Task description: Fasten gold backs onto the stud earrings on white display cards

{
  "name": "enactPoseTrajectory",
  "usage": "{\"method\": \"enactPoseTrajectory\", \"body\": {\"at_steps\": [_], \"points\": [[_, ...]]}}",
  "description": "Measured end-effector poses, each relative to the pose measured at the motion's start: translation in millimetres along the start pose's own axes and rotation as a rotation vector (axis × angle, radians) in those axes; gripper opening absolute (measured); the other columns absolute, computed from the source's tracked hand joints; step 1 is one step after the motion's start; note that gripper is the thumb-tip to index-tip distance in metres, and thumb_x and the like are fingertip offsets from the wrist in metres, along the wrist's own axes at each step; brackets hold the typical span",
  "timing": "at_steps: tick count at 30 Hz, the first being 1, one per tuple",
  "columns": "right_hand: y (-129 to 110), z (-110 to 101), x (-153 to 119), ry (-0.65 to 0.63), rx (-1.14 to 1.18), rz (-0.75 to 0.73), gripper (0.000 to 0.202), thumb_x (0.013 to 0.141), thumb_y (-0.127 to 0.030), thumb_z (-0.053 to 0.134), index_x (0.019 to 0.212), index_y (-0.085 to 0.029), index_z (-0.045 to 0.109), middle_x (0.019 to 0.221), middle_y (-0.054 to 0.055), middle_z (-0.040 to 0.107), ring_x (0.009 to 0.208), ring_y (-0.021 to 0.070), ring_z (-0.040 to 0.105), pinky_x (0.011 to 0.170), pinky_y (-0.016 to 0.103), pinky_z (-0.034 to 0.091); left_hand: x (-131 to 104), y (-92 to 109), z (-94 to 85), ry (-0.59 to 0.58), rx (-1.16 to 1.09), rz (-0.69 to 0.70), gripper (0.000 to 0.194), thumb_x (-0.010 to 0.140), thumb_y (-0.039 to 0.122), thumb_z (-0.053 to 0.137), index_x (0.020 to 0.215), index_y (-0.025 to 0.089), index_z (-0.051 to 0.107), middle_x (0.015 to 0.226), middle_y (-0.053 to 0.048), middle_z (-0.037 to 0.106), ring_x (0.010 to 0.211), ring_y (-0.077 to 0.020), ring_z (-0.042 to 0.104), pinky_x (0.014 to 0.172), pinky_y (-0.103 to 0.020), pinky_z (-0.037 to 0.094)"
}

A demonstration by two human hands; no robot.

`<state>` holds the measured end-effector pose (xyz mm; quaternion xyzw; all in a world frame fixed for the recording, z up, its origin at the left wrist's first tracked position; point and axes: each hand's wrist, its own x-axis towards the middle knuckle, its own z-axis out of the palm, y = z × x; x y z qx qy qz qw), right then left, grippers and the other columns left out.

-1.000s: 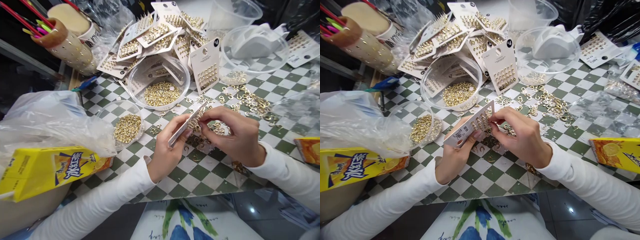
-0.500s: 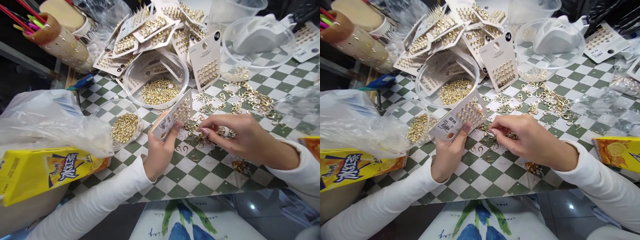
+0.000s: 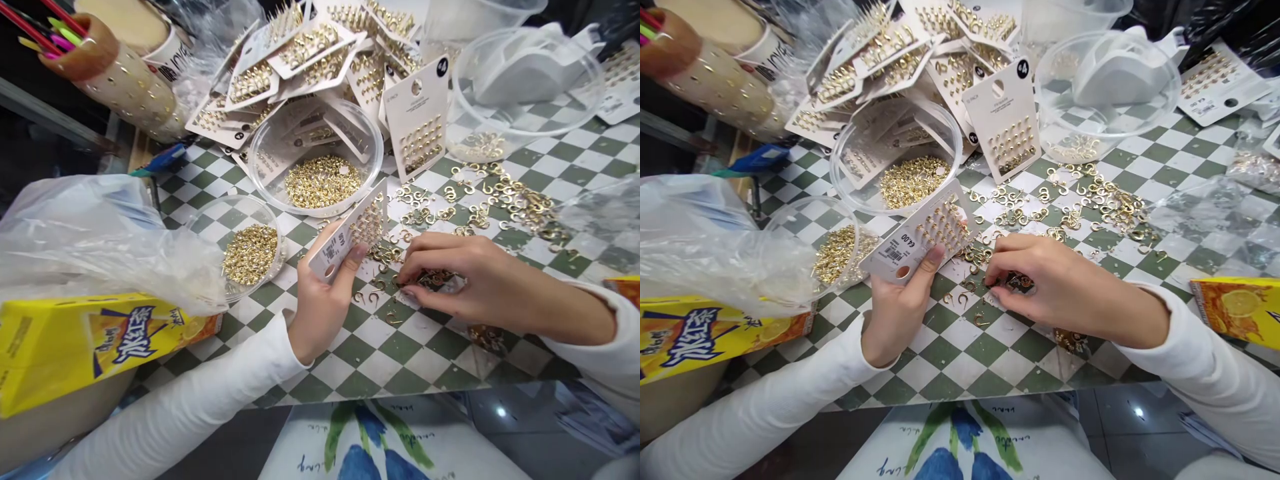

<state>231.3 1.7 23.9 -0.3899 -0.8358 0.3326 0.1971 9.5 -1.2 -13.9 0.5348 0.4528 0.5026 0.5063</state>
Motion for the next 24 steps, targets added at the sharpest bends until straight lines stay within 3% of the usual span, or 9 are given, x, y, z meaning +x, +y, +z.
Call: {"method": "enactPoseTrajectory", "body": {"at_steps": [8, 18, 24], "points": [[4.3, -12.2, -5.1, 0.020, -0.036, 0.020, 0.010, 0.095, -0.022, 0.064, 0.095, -0.023, 0.074, 0.090, 0.003, 0.072, 0.079, 0.0152, 0.067, 0.067, 0.028, 0.050, 0.3, -0.9, 0.8, 0.009, -0.014, 0.005, 0.023, 0.096, 0.033, 0.070, 0.118, 0.026, 0.069, 0.106, -0.003, 0.075, 0.104, -0.0184, 0.073, 0.097, -0.033, 0.063], [2.8, -2.2, -5.6, -0.125, -0.058, -0.023, 0.005, 0.087, -0.021, 0.072, 0.085, -0.026, 0.072, 0.083, -0.001, 0.070, 0.081, 0.0174, 0.063, 0.073, 0.031, 0.045, 1.2, 0.3, 1.7, 0.019, -0.016, 0.004, 0.021, 0.095, 0.034, 0.071, 0.114, 0.025, 0.070, 0.102, -0.003, 0.076, 0.102, -0.0187, 0.073, 0.096, -0.034, 0.064], [-3.5, -2.0, -6.3, -0.183, -0.001, 0.011, 0.008, 0.092, -0.018, 0.061, 0.086, -0.022, 0.063, 0.086, 0.001, 0.069, 0.075, 0.0152, 0.062, 0.072, 0.032, 0.047, 0.8, 2.1, 1.7, 0.038, -0.022, -0.044, 0.025, 0.093, 0.040, 0.073, 0.113, 0.024, 0.071, 0.100, -0.003, 0.076, 0.101, -0.0206, 0.075, 0.098, -0.036, 0.063]]}}
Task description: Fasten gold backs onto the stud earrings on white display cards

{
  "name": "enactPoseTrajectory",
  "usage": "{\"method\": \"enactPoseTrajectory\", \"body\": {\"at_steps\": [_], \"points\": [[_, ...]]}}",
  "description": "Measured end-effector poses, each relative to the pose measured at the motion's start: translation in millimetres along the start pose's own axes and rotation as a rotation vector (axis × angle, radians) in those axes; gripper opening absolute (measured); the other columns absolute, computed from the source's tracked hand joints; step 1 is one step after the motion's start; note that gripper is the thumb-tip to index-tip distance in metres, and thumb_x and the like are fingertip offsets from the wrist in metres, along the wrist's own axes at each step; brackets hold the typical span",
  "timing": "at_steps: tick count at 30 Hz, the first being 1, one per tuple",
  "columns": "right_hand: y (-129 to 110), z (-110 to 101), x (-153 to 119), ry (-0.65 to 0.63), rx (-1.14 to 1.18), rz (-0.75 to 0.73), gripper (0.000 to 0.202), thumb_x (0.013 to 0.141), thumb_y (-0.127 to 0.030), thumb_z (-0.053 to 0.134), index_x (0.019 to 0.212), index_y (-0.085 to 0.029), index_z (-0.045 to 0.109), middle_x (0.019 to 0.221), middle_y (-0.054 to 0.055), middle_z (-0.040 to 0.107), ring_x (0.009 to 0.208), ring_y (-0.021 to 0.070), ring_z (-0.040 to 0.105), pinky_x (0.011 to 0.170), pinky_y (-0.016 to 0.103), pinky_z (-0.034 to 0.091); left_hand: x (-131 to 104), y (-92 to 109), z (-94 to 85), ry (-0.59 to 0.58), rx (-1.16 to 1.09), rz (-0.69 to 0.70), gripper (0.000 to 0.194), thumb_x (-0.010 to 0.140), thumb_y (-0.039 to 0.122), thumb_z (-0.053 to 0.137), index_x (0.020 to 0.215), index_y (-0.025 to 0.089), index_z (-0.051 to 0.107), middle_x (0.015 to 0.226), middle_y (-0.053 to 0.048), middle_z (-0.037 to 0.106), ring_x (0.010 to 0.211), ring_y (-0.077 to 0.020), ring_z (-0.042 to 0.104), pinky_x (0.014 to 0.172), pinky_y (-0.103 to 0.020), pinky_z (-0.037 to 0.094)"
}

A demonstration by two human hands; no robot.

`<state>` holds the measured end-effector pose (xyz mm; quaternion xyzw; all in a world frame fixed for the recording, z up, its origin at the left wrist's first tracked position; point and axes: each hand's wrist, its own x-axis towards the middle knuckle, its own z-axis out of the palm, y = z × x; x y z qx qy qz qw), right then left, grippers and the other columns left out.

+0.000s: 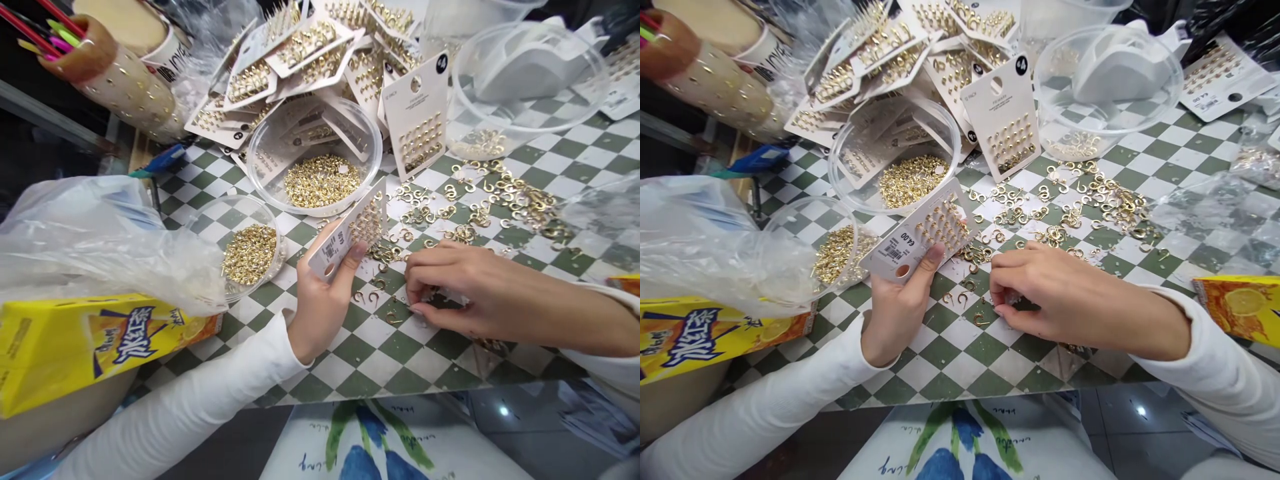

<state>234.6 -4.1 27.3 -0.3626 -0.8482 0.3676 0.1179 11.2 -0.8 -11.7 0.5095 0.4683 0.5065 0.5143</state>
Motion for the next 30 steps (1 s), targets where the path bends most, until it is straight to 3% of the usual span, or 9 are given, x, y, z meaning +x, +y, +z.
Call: {"method": "enactPoseTrajectory", "body": {"at_steps": [4, 10, 16, 24, 30], "points": [[-6.4, -5.8, 0.4, 0.253, 0.163, 0.058, 0.007, 0.089, -0.016, 0.068, 0.087, -0.023, 0.066, 0.080, -0.001, 0.070, 0.068, 0.0131, 0.063, 0.062, 0.030, 0.052, 0.2, -1.5, -1.0, -0.030, 0.000, 0.008, 0.027, 0.095, 0.038, 0.071, 0.119, 0.025, 0.070, 0.107, -0.003, 0.077, 0.108, -0.0208, 0.074, 0.101, -0.036, 0.062], [-7.6, 0.1, 7.0, 0.484, 0.309, 0.104, 0.019, 0.087, -0.010, 0.067, 0.096, -0.026, 0.067, 0.090, -0.001, 0.070, 0.081, 0.0164, 0.068, 0.072, 0.033, 0.059, 1.1, -3.1, -1.5, -0.028, 0.036, 0.040, 0.028, 0.096, 0.035, 0.070, 0.121, 0.024, 0.069, 0.110, -0.005, 0.077, 0.107, -0.0199, 0.074, 0.098, -0.033, 0.062], [-1.0, 11.5, 13.3, 0.587, 0.313, 0.094, 0.025, 0.084, -0.005, 0.063, 0.092, -0.028, 0.059, 0.087, -0.001, 0.060, 0.082, 0.0183, 0.062, 0.070, 0.035, 0.054, -0.1, -0.2, -2.0, -0.061, 0.054, 0.085, 0.025, 0.097, 0.031, 0.068, 0.121, 0.024, 0.069, 0.108, -0.004, 0.076, 0.105, -0.0193, 0.073, 0.097, -0.033, 0.062], [-1.2, 14.3, 16.4, 0.688, 0.321, 0.011, 0.025, 0.085, -0.005, 0.071, 0.095, -0.027, 0.071, 0.093, 0.000, 0.072, 0.088, 0.0192, 0.069, 0.070, 0.036, 0.058, -1.2, 0.8, -5.1, -0.164, 0.133, 0.200, 0.026, 0.101, 0.025, 0.062, 0.126, 0.026, 0.066, 0.111, -0.002, 0.076, 0.096, -0.0169, 0.073, 0.093, -0.033, 0.062], [-5.4, 17.3, 15.4, 0.809, 0.281, 0.050, 0.025, 0.083, -0.007, 0.078, 0.092, -0.029, 0.070, 0.092, 0.001, 0.073, 0.091, 0.0245, 0.074, 0.073, 0.043, 0.062, -0.3, 11.6, -0.9, -0.193, 0.184, 0.235, 0.023, 0.100, 0.015, 0.059, 0.121, 0.021, 0.067, 0.118, -0.006, 0.075, 0.107, -0.0173, 0.073, 0.093, -0.028, 0.061]]}}
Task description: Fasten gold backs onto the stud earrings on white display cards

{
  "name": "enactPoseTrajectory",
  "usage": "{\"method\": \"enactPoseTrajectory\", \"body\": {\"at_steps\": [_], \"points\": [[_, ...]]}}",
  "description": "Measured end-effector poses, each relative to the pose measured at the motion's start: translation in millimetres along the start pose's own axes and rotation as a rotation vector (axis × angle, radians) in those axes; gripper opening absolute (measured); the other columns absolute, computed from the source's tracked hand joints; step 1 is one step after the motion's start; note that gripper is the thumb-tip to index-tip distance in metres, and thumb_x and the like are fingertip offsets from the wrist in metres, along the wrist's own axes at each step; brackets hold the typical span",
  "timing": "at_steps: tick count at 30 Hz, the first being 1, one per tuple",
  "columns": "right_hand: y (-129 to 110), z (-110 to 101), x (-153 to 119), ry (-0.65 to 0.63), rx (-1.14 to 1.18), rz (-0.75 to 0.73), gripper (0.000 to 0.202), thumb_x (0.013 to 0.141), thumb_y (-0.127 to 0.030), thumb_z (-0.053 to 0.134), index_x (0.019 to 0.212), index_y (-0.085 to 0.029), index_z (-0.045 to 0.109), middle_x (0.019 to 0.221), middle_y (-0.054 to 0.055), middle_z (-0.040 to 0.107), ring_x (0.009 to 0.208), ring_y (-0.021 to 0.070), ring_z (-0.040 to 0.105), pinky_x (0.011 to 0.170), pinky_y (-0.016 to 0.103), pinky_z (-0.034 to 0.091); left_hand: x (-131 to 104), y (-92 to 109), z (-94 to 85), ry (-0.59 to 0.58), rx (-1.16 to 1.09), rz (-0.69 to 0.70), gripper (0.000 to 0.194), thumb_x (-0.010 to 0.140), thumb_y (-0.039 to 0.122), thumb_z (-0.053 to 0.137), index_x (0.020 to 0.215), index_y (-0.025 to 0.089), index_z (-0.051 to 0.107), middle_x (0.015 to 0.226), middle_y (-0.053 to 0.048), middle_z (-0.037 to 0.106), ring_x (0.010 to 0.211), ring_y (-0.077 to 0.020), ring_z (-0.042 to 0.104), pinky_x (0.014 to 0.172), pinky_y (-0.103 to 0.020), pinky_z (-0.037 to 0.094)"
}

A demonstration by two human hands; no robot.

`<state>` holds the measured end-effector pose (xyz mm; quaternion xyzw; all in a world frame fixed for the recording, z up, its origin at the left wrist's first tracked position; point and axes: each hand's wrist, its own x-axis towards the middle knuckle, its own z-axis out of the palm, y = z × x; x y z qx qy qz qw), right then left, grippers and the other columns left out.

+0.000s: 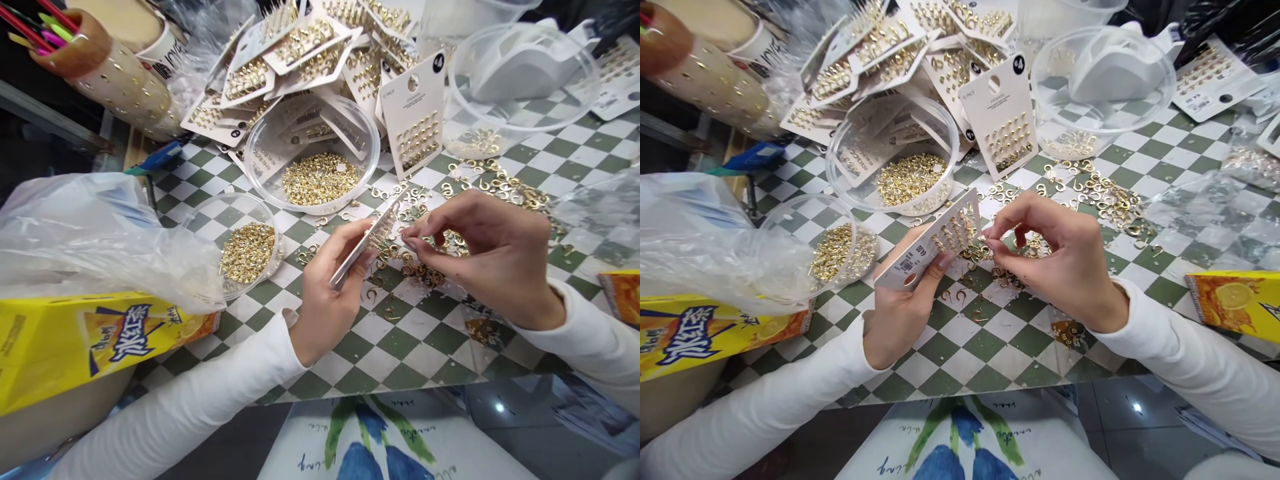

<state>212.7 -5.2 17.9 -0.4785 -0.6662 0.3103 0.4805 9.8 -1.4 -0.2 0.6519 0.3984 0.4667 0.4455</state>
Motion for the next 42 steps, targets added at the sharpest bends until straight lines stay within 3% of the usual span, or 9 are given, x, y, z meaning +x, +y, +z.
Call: {"method": "enactPoseTrajectory", "body": {"at_steps": [7, 14, 26, 33, 37, 42], "points": [[-1.7, 4.7, -3.8, 0.067, -0.029, 0.024, 0.026, 0.083, -0.008, 0.079, 0.075, -0.025, 0.061, 0.080, -0.001, 0.071, 0.085, 0.0225, 0.077, 0.072, 0.039, 0.063, 0.5, 1.5, -0.2, -0.056, 0.090, 0.166, 0.035, 0.096, 0.002, 0.056, 0.125, 0.021, 0.066, 0.119, -0.006, 0.072, 0.111, -0.0154, 0.070, 0.096, -0.026, 0.060], [-3.5, 4.8, -3.6, 0.093, -0.058, 0.018, 0.034, 0.078, -0.009, 0.082, 0.066, -0.021, 0.053, 0.081, 0.000, 0.076, 0.080, 0.0169, 0.077, 0.070, 0.029, 0.063, -2.0, -2.8, 0.2, -0.076, 0.115, 0.159, 0.043, 0.095, 0.001, 0.052, 0.129, 0.024, 0.064, 0.126, -0.005, 0.072, 0.118, -0.0171, 0.069, 0.100, -0.030, 0.061], [-5.0, 4.8, -3.9, 0.089, -0.075, 0.015, 0.035, 0.076, -0.007, 0.080, 0.064, -0.022, 0.051, 0.082, 0.002, 0.078, 0.081, 0.0202, 0.077, 0.070, 0.033, 0.063, -4.2, -3.3, 0.3, -0.073, 0.127, 0.112, 0.043, 0.094, 0.003, 0.054, 0.130, 0.025, 0.065, 0.125, -0.005, 0.073, 0.114, -0.0186, 0.070, 0.097, -0.030, 0.060], [-4.1, 4.2, -5.1, 0.091, -0.070, 0.004, 0.035, 0.076, -0.005, 0.079, 0.064, -0.022, 0.051, 0.083, 0.002, 0.077, 0.079, 0.0174, 0.076, 0.071, 0.030, 0.063, -4.4, -4.2, 0.0, -0.100, 0.090, 0.113, 0.047, 0.093, 0.001, 0.053, 0.132, 0.025, 0.065, 0.127, -0.006, 0.071, 0.118, -0.0188, 0.068, 0.100, -0.033, 0.059], [-4.8, 2.9, -4.5, 0.074, -0.067, -0.011, 0.036, 0.076, -0.006, 0.080, 0.064, -0.022, 0.050, 0.078, 0.001, 0.074, 0.077, 0.0176, 0.074, 0.068, 0.032, 0.062, -5.5, -5.1, 1.2, -0.128, 0.022, 0.101, 0.043, 0.097, 0.007, 0.053, 0.134, 0.025, 0.063, 0.132, -0.008, 0.068, 0.126, -0.0220, 0.065, 0.105, -0.039, 0.058], [-6.0, 4.4, -5.3, 0.060, -0.070, -0.040, 0.040, 0.072, 0.000, 0.081, 0.064, -0.022, 0.049, 0.070, -0.003, 0.067, 0.071, 0.0140, 0.069, 0.061, 0.028, 0.055, -5.4, -2.9, 1.9, -0.143, 0.084, 0.196, 0.036, 0.099, 0.016, 0.059, 0.135, 0.022, 0.062, 0.133, -0.012, 0.068, 0.130, -0.0227, 0.063, 0.109, -0.041, 0.055]]}}
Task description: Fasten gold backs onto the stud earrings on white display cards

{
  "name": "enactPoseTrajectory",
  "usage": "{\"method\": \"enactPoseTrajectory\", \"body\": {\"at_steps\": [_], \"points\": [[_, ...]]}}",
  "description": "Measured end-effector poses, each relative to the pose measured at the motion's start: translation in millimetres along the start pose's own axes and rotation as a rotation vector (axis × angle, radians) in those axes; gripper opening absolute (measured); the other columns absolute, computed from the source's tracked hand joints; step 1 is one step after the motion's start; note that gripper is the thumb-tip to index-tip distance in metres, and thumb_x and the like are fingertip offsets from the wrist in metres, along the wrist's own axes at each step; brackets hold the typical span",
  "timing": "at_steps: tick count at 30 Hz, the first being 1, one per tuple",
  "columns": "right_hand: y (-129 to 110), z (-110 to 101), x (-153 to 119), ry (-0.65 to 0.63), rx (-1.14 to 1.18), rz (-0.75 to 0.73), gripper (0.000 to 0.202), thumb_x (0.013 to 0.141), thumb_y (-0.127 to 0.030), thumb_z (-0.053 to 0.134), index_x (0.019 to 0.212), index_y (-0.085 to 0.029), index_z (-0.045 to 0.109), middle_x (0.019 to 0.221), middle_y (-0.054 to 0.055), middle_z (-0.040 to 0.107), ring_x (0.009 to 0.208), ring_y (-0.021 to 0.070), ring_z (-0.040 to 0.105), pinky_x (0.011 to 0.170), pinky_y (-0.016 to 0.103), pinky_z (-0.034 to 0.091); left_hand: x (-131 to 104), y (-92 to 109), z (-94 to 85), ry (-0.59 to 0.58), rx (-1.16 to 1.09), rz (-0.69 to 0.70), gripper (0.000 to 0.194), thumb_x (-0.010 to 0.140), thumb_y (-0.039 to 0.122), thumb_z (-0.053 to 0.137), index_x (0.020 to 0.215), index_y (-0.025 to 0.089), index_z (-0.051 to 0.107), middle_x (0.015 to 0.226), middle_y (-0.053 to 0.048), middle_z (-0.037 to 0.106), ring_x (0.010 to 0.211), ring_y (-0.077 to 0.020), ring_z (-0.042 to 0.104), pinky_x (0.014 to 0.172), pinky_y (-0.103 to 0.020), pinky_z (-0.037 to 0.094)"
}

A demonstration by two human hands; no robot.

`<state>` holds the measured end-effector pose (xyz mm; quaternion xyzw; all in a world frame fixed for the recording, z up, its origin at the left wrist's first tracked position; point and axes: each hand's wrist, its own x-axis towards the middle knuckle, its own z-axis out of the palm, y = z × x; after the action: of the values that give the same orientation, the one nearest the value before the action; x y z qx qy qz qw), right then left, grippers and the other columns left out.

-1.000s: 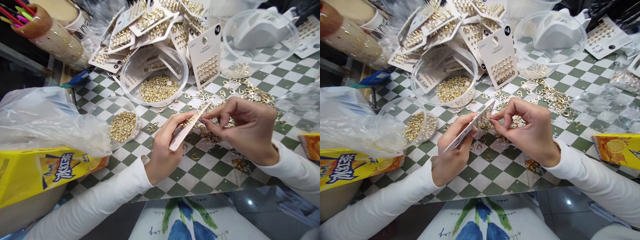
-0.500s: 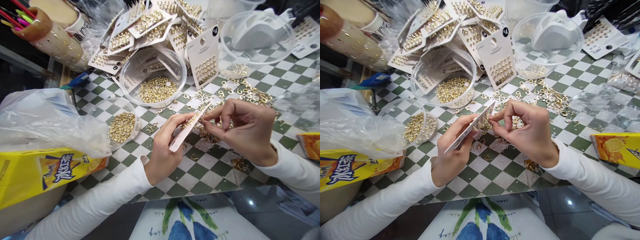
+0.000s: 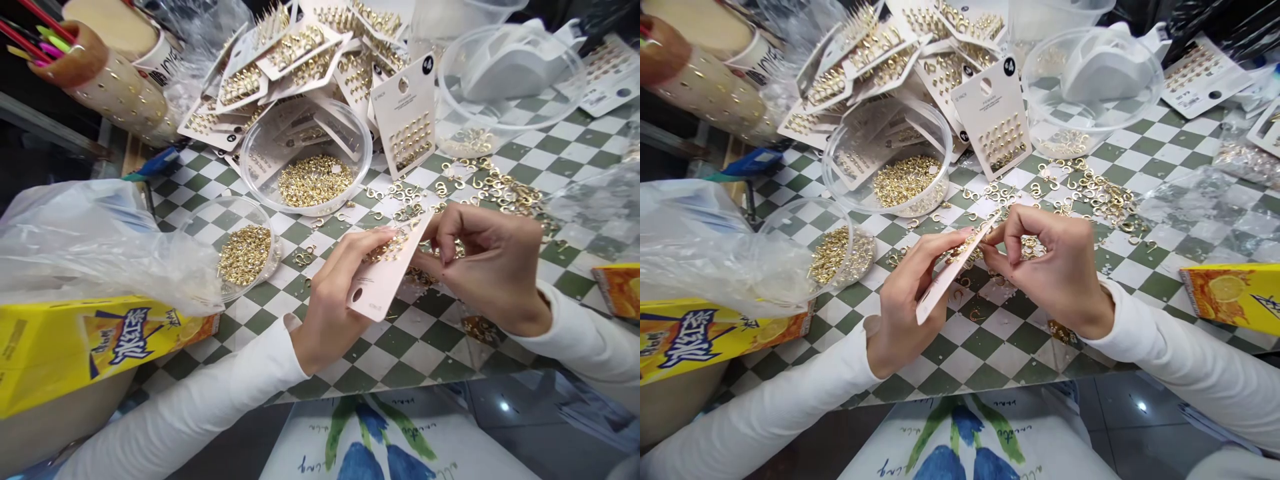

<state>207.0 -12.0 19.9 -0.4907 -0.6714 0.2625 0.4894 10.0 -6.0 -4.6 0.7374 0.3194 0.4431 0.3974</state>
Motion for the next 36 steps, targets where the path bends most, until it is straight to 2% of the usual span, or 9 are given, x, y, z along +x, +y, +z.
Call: {"method": "enactPoseTrajectory", "body": {"at_steps": [2, 5, 9, 11, 13, 21, 27, 33, 36], "points": [[0.4, 2.3, -1.5, 0.009, -0.042, -0.003, 0.038, 0.073, -0.001, 0.081, 0.065, -0.022, 0.050, 0.068, -0.005, 0.064, 0.067, 0.0132, 0.066, 0.060, 0.028, 0.054, 0.9, 1.1, -1.1, -0.017, 0.022, 0.008, 0.036, 0.099, 0.017, 0.059, 0.134, 0.021, 0.062, 0.134, -0.012, 0.068, 0.130, -0.0225, 0.063, 0.109, -0.041, 0.055], [1.8, 4.9, -2.5, 0.037, -0.124, -0.045, 0.027, 0.079, -0.005, 0.078, 0.078, -0.026, 0.062, 0.075, -0.005, 0.068, 0.069, 0.0149, 0.067, 0.062, 0.031, 0.056, 2.0, -0.7, -2.5, -0.005, -0.028, -0.078, 0.034, 0.099, 0.016, 0.058, 0.132, 0.024, 0.064, 0.129, -0.009, 0.071, 0.122, -0.0217, 0.067, 0.103, -0.038, 0.059], [4.3, 2.2, 1.9, -0.021, -0.059, -0.045, 0.029, 0.085, -0.010, 0.077, 0.105, -0.030, 0.072, 0.099, -0.001, 0.076, 0.089, 0.0198, 0.072, 0.076, 0.038, 0.063, 1.7, -9.5, -0.6, 0.093, -0.345, -0.393, 0.028, 0.097, 0.030, 0.067, 0.124, 0.025, 0.070, 0.120, -0.007, 0.077, 0.114, -0.0227, 0.073, 0.102, -0.040, 0.061], [6.0, -0.7, 5.1, -0.024, -0.017, -0.058, 0.029, 0.084, -0.011, 0.078, 0.105, -0.031, 0.075, 0.099, 0.000, 0.076, 0.088, 0.0206, 0.072, 0.074, 0.039, 0.063, 1.7, -12.6, 1.0, 0.181, -0.486, -0.536, 0.036, 0.092, 0.037, 0.074, 0.125, 0.024, 0.069, 0.120, -0.008, 0.077, 0.120, -0.0251, 0.072, 0.112, -0.046, 0.056], [7.9, -3.1, 7.6, -0.012, -0.020, -0.096, 0.028, 0.082, -0.010, 0.079, 0.101, -0.030, 0.078, 0.097, 0.001, 0.076, 0.084, 0.0202, 0.072, 0.071, 0.039, 0.062, 2.6, -13.0, 1.7, 0.216, -0.560, -0.595, 0.043, 0.088, 0.038, 0.079, 0.127, 0.024, 0.068, 0.121, -0.008, 0.078, 0.123, -0.0261, 0.071, 0.116, -0.049, 0.052], [12.6, -5.6, 11.2, -0.079, -0.095, -0.166, 0.022, 0.087, -0.013, 0.074, 0.098, -0.032, 0.080, 0.094, 0.000, 0.076, 0.078, 0.0172, 0.070, 0.066, 0.035, 0.060, 6.6, -9.3, -0.8, 0.162, -0.681, -0.638, 0.047, 0.085, 0.036, 0.081, 0.129, 0.025, 0.067, 0.118, -0.009, 0.079, 0.118, -0.0272, 0.073, 0.112, -0.049, 0.055], [13.5, -11.5, 12.6, -0.160, -0.138, -0.231, 0.021, 0.089, -0.013, 0.072, 0.097, -0.031, 0.080, 0.093, 0.000, 0.075, 0.081, 0.0167, 0.072, 0.072, 0.033, 0.061, 7.8, -10.1, -1.4, 0.095, -0.788, -0.627, 0.047, 0.086, 0.033, 0.080, 0.131, 0.026, 0.066, 0.120, -0.009, 0.078, 0.116, -0.0269, 0.074, 0.110, -0.049, 0.057], [13.9, -10.8, 12.6, -0.118, 0.040, -0.107, 0.024, 0.083, -0.013, 0.078, 0.101, -0.030, 0.080, 0.094, 0.001, 0.076, 0.079, 0.0181, 0.071, 0.067, 0.035, 0.062, 10.4, -7.5, -1.7, 0.097, -0.825, -0.631, 0.048, 0.088, 0.033, 0.078, 0.133, 0.026, 0.064, 0.123, -0.009, 0.077, 0.118, -0.0281, 0.073, 0.104, -0.047, 0.060], [13.5, -8.8, 12.6, -0.104, 0.002, -0.116, 0.020, 0.084, -0.014, 0.077, 0.095, -0.030, 0.080, 0.091, 0.001, 0.075, 0.077, 0.0173, 0.071, 0.065, 0.034, 0.061, 9.3, -9.1, -1.5, 0.070, -0.782, -0.616, 0.045, 0.090, 0.036, 0.076, 0.132, 0.026, 0.065, 0.123, -0.010, 0.077, 0.118, -0.0290, 0.073, 0.105, -0.050, 0.060]]}}
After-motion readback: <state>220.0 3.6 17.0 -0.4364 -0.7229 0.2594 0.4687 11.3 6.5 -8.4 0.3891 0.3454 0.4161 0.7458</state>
